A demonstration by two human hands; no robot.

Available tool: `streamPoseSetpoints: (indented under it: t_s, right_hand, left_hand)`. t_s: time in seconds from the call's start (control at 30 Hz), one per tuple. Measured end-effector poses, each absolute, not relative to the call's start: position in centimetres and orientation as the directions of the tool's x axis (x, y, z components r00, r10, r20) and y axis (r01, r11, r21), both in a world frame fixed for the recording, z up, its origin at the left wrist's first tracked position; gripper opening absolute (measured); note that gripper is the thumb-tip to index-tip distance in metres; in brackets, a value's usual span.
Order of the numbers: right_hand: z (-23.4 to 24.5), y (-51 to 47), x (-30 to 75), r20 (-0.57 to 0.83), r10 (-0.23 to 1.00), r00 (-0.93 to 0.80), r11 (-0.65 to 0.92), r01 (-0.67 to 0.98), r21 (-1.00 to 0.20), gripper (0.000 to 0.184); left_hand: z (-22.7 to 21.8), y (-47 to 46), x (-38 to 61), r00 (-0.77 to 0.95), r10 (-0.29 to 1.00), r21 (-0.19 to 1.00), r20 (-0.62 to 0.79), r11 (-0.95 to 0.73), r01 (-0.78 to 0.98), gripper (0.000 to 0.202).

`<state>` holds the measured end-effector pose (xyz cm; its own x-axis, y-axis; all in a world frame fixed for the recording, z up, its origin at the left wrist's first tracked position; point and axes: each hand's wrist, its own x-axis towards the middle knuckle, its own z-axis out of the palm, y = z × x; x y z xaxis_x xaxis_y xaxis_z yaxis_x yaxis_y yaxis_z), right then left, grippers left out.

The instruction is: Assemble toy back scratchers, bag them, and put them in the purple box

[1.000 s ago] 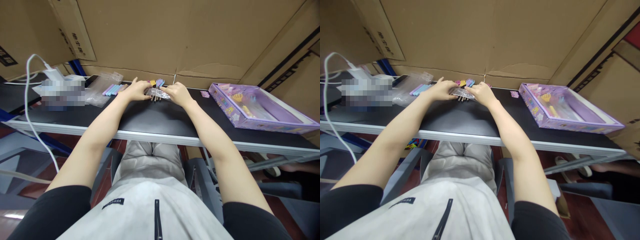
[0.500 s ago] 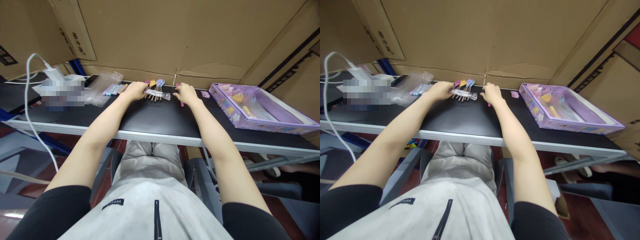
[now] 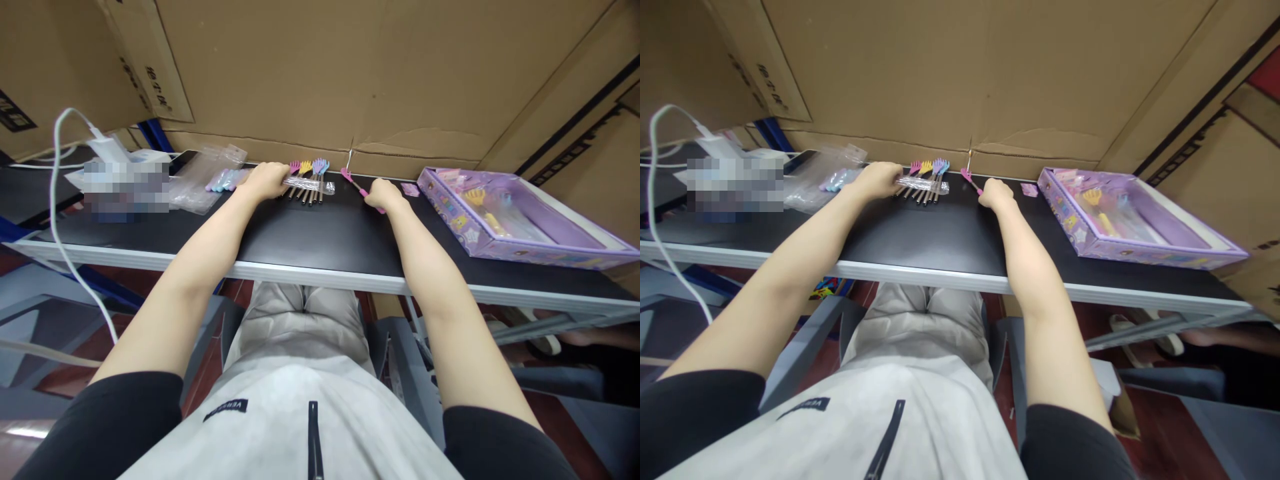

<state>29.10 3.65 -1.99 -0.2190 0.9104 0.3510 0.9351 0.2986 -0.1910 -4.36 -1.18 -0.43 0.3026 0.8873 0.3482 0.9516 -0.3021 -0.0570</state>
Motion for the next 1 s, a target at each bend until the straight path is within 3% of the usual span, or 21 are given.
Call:
streamPoseSetpoints:
  t_s: [0.1,0.33,0.6,0.8,1.0]
  right_hand:
    - [-1.7,3.5,28.7,0.232,0.973,-0.016,0.052,0.988,-0.147,0.033]
    - [0.3,2.6,29.2,0.238,0.97,0.043,0.02,0.967,-0.254,0.033]
    - [3.3,1.6,31.8,0.369,0.928,-0.055,0.231,0.861,-0.452,0.042]
    - [4.2,0.5,31.4,0.299,0.946,-0.122,0.276,0.787,-0.551,0.032]
    - [4.4,0.3,31.2,0.279,0.941,-0.188,0.32,0.758,-0.569,0.032]
  left_hand:
    - [-0.6,-0.9,-4.7,0.303,0.881,-0.046,0.363,-0.307,0.95,0.033]
    - [-0.7,-0.6,-5.1,0.299,0.89,-0.066,0.344,-0.295,0.953,0.035]
    - [-0.3,-0.9,-5.3,0.274,0.905,-0.075,0.326,-0.265,0.961,0.035]
    - [-0.3,-0.9,-5.7,0.254,0.912,-0.083,0.321,-0.24,0.967,0.034]
    - [-0.1,-1.1,-5.6,0.235,0.918,-0.034,0.32,-0.236,0.971,0.033]
